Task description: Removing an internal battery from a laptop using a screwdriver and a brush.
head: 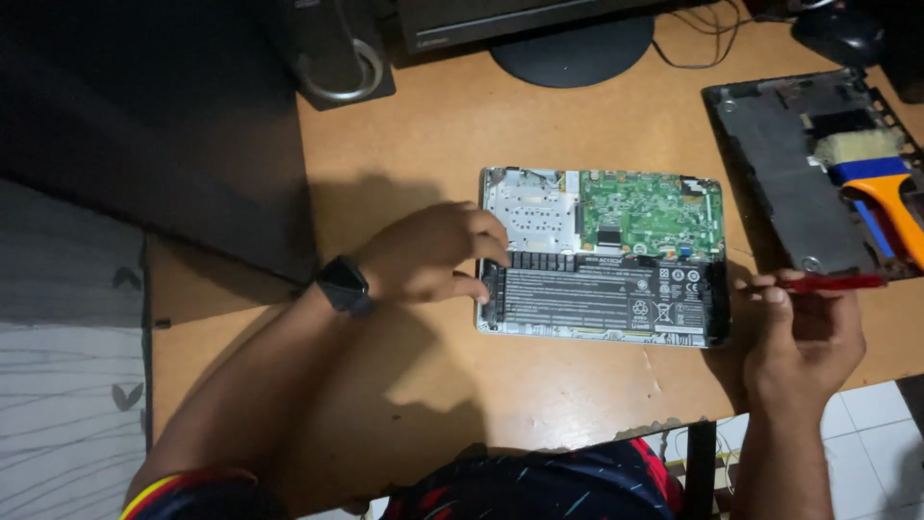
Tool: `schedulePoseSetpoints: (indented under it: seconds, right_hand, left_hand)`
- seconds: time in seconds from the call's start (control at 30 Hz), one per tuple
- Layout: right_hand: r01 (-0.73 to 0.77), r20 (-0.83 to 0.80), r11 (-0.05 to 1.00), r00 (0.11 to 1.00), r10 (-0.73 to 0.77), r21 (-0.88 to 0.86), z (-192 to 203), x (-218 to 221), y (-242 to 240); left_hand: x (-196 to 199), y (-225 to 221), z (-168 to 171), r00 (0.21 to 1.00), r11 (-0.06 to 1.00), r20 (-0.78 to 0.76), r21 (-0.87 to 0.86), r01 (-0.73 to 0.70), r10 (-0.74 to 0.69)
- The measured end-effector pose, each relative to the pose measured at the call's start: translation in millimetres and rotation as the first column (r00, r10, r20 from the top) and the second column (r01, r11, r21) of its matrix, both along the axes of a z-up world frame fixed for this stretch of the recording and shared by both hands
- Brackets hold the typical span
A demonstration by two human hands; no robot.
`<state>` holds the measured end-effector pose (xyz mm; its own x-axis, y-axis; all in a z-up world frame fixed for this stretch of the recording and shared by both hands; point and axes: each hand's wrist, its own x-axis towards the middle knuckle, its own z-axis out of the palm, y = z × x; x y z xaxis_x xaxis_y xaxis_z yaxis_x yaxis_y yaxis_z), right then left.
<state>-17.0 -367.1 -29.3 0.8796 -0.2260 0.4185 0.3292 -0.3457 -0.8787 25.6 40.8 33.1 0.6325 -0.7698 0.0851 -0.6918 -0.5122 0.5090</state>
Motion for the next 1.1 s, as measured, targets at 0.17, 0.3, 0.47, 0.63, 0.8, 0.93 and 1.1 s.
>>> schedulePoseSetpoints:
  seconds: [0.17,0.3,0.47,0.63,0.8,0.93,1.1]
  right_hand:
    - [0.001,0.024,1.0,1.0,-0.002,0.028,-7.8,5.4,-3.5]
    - [-0.034,0.045,0.999,0.998,0.032,0.034,-6.1,6.2,-3.2]
    - [-0.036,0.03,0.996,0.999,0.034,0.083,-11.6,6.4,-5.8]
    - [-0.057,-0.007,0.989,0.998,0.059,0.138,-11.5,4.5,-8.7]
    - [-0.078,-0.002,0.99,0.997,0.079,0.121,-9.9,5.5,-5.7]
    - [-0.012,-0.001,0.993,1.0,0.013,0.116,-21.9,5.6,-13.6]
    - [-0.092,0.058,0.993,0.994,0.088,0.072,-36.3,4.5,-27.7]
  left_hand:
    - [1.1,9.2,-5.4,0.993,0.979,0.106,-0.2,-0.029,0.051]
    - [1.1,6.9,-17.0,0.964,0.951,0.244,-0.307,-0.028,0.107]
    - [0.5,3.4,-40.0,0.963,0.963,0.222,-0.253,-0.095,0.153]
    - [-2.8,1.4,-50.7,0.977,0.93,0.135,-0.352,-0.106,0.163]
    - [-2.7,-1.3,-39.1,0.93,0.862,0.15,-0.447,-0.24,0.336]
    - [-1.7,-3.1,-37.8,0.873,0.838,0.263,-0.486,-0.248,0.411]
    - [-15.3,-13.3,-20.7,0.889,0.908,0.376,-0.408,-0.095,0.262]
